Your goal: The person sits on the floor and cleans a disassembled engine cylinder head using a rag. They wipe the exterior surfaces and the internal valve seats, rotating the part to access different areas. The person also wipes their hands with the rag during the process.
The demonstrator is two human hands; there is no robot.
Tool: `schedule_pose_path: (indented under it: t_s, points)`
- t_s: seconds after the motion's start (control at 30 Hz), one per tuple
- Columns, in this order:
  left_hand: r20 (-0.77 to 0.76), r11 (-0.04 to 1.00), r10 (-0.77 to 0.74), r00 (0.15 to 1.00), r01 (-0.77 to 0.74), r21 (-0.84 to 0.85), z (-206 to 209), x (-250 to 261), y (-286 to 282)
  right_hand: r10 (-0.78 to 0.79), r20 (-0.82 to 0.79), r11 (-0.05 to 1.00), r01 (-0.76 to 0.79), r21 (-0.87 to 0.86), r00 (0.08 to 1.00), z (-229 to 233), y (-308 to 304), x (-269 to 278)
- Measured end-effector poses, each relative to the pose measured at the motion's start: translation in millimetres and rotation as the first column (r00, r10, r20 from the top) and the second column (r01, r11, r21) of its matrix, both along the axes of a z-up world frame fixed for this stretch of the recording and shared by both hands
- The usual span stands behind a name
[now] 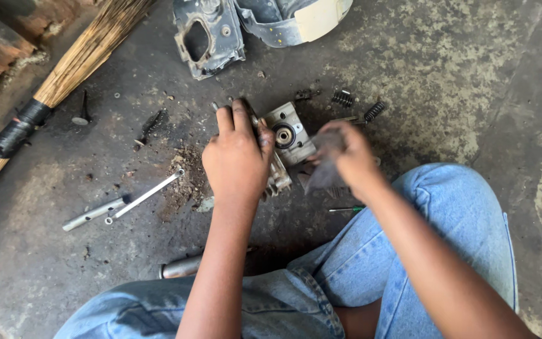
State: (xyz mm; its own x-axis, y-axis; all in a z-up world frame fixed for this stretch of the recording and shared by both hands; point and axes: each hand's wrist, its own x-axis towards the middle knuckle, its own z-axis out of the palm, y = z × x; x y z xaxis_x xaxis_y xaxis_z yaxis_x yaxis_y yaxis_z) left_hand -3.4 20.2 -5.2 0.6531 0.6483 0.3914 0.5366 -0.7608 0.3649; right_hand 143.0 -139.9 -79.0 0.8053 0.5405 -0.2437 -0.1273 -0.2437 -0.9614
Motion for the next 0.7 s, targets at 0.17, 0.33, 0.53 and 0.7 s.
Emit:
schedule_pose_path:
  t_s: [0.17, 0.33, 0.53, 0.7]
  points:
    - [0.057, 1.000, -0.006, 0.998, 0.005, 0.017, -2, -2, 0, -0.381, 0.205, 0.922, 0.387, 0.012, 0.901, 34, -1, 32]
    - [0.074, 1.000, -0.008, 0.997, 0.007, 0.014, 1, -2, -8, 0.056, 0.460, 0.980, -0.136, 0.143, 0.886, 23, 22, 34]
    - [0.052, 1.000, -0.014, 0.999, 0.012, 0.022, 2, -3, -2, 0.088, 0.787, 0.994, -0.102, -0.031, 0.611, 36, 28, 6]
    - [0.097, 0.999, -0.016, 0.995, 0.012, 0.033, 0, -3, -6, 0.103, 0.851, 0.990, 0.027, -0.136, 0.515, 63, 24, -6]
